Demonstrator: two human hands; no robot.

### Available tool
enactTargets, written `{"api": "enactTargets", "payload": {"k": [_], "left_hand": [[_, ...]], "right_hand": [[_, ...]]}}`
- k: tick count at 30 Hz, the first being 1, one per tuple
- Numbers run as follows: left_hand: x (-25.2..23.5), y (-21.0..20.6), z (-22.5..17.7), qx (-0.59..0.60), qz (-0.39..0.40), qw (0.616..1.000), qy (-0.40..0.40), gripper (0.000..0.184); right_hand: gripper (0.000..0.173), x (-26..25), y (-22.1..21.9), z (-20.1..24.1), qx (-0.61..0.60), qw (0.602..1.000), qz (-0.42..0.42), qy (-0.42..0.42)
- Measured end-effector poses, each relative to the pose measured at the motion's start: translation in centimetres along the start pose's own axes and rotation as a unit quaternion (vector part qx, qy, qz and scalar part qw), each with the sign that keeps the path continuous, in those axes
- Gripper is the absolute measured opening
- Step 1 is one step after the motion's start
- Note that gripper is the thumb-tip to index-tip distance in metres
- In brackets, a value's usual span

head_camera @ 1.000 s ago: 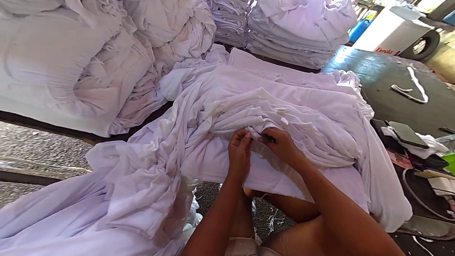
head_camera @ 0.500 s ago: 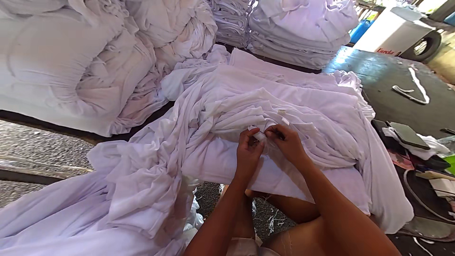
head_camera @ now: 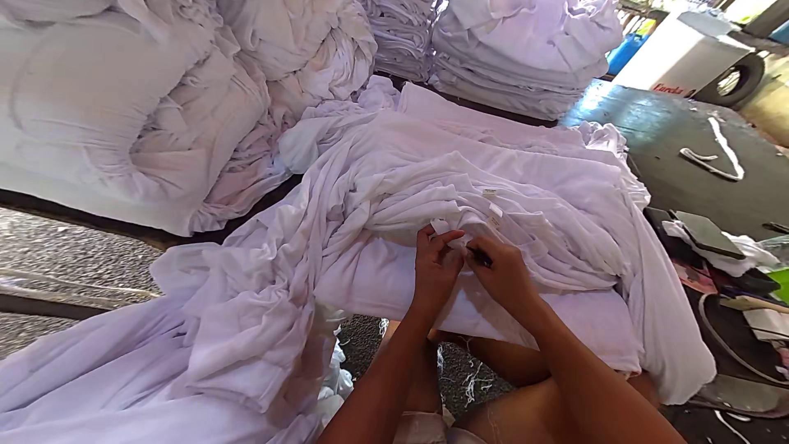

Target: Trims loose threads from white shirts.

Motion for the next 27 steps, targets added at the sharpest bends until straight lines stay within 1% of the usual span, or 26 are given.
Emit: {"api": "enactTargets", "payload": {"k": [2, 4, 5, 8, 9, 13, 19, 27], "left_hand": [[0.0, 0.1, -0.1, -0.013, -0.01, 1.0, -0.012, 0.017], [-0.1, 0.4, -0.1, -0.013, -0.023, 1.0, -0.012, 0.012], [0.0, 0.6, 0.0, -0.002, -0.03, 1.0, -0.008, 0.01], [-0.1, 1.1, 0.2, 0.038, -0.045, 0.998, 0.0, 0.006], [-0.1, 1.2, 0.2, 0.046, -0.048, 0.998, -0.001, 0.006], [0.0, 1.3, 0.3, 0.067, -0.053, 0.996, -0.008, 0.007], [0.2, 1.0, -0.1, 0.053, -0.037, 0.998, -0.018, 0.009], [0.3, 0.9, -0.4, 0.044, -0.023, 0.998, -0.025, 0.008]], "right_hand": [[0.016, 0.5, 0.0, 0.7, 0.016, 1.0, -0.002, 0.018], [0.019, 0.7, 0.0, 0.6, 0.028, 1.0, -0.001, 0.011], [0.021, 0.6, 0.1, 0.4, 0.036, 0.999, 0.001, -0.002], [0.038, 0.4, 0.3, -1.0, 0.066, 0.996, 0.016, -0.054], [0.041, 0.4, 0.2, -1.4, 0.072, 0.995, 0.022, -0.059], [0.033, 0.7, -0.1, -2.0, 0.086, 0.995, 0.018, -0.037], [0.027, 0.8, -0.5, -0.6, 0.101, 0.994, -0.031, 0.028], [0.024, 0.3, -0.5, -0.6, 0.092, 0.995, -0.026, 0.039]]}}
Point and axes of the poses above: each hand's wrist, its own x-axis away from the middle knuckle, its own y-axis out of the back of the hand, z = x × y, the point moved 8 cm from there along -x, towards the middle knuckle, and after that the axes turned 10 degrees about -y, right-handed, at the moved point
